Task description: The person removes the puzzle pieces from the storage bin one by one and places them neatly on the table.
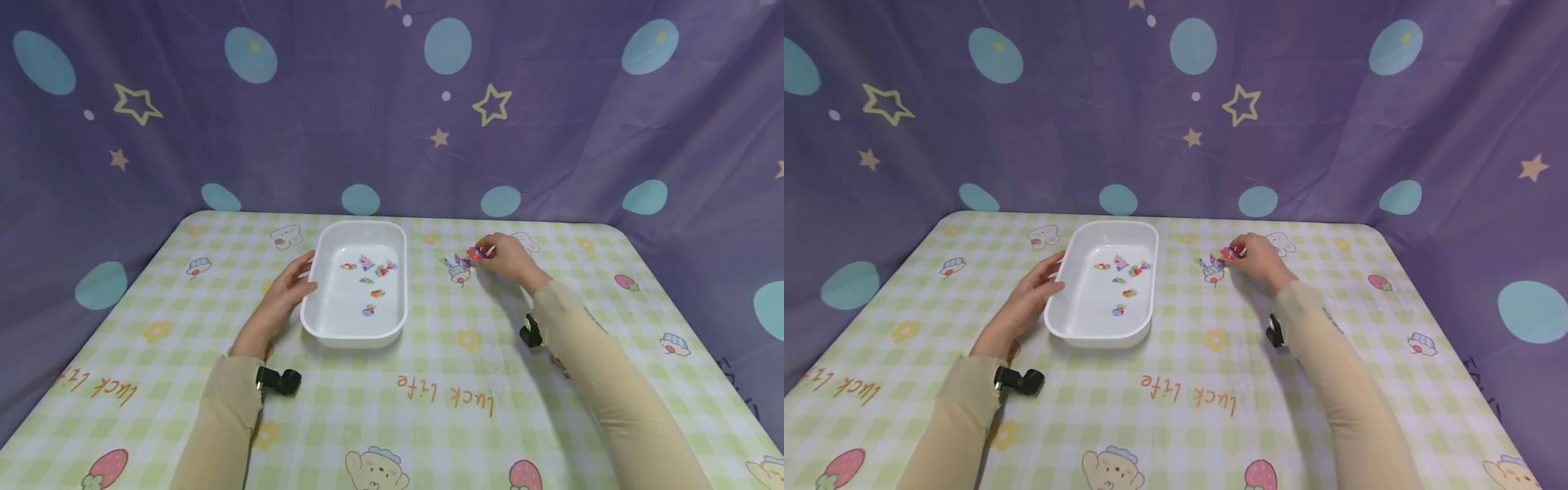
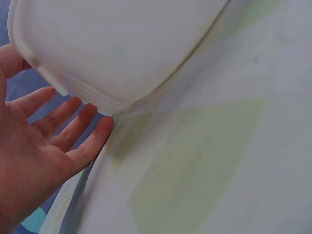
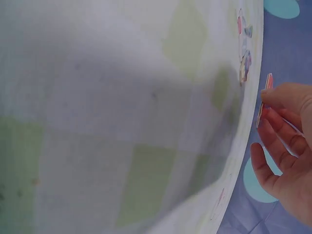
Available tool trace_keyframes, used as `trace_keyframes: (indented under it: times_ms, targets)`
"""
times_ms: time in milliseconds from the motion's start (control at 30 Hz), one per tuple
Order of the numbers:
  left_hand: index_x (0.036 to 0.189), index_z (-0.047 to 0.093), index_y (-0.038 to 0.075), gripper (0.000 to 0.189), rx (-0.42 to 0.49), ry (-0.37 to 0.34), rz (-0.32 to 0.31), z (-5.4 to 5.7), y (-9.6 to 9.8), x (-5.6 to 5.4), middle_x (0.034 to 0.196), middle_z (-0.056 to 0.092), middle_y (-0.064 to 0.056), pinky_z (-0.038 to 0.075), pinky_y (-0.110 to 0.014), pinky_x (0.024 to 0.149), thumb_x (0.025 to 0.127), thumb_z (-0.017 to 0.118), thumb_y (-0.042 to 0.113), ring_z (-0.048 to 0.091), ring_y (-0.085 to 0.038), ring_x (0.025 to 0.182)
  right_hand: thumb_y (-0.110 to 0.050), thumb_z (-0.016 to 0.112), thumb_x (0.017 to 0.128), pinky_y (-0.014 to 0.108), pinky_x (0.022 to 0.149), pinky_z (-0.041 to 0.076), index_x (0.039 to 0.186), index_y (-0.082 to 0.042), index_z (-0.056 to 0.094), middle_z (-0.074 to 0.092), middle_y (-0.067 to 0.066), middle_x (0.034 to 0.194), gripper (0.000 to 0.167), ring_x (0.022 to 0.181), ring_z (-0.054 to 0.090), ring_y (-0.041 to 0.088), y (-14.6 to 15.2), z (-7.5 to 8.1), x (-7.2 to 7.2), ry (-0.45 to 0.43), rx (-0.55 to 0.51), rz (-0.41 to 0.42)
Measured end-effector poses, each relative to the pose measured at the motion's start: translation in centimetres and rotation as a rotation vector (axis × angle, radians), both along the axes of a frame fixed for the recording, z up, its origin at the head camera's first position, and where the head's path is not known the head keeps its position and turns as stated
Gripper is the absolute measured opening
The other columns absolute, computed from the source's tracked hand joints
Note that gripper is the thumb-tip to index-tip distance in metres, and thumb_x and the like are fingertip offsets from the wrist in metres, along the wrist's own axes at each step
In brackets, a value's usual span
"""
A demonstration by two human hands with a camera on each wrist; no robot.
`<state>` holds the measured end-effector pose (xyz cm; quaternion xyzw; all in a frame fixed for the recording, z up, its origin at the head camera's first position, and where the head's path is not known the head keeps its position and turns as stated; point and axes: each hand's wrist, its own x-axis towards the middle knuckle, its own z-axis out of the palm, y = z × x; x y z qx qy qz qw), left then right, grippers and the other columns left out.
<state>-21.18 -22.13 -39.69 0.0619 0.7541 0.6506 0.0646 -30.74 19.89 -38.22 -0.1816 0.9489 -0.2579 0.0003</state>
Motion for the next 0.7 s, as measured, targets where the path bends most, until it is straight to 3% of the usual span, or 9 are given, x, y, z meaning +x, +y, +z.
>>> trace_keyframes:
  times_ms: [700]
  targets:
    - [0.146, 0.020, 0.019, 0.063, 0.002, 0.005, -0.003, -0.1, -0.1, 0.0, 0.144, 0.030, -0.014, 0.033, -0.043, 0.101, 0.091, 0.052, 0.014, 0.038, -0.032, 0.124, -0.006, 0.061, 0.079, 0.044, 0.085, 0.043, 0.106, 0.005, 0.061, 0.063, 0.020, 0.097, 0.029, 0.091, 0.058, 0.033, 0.5, -1.1, -0.7, -0.040, 0.067, -0.040]
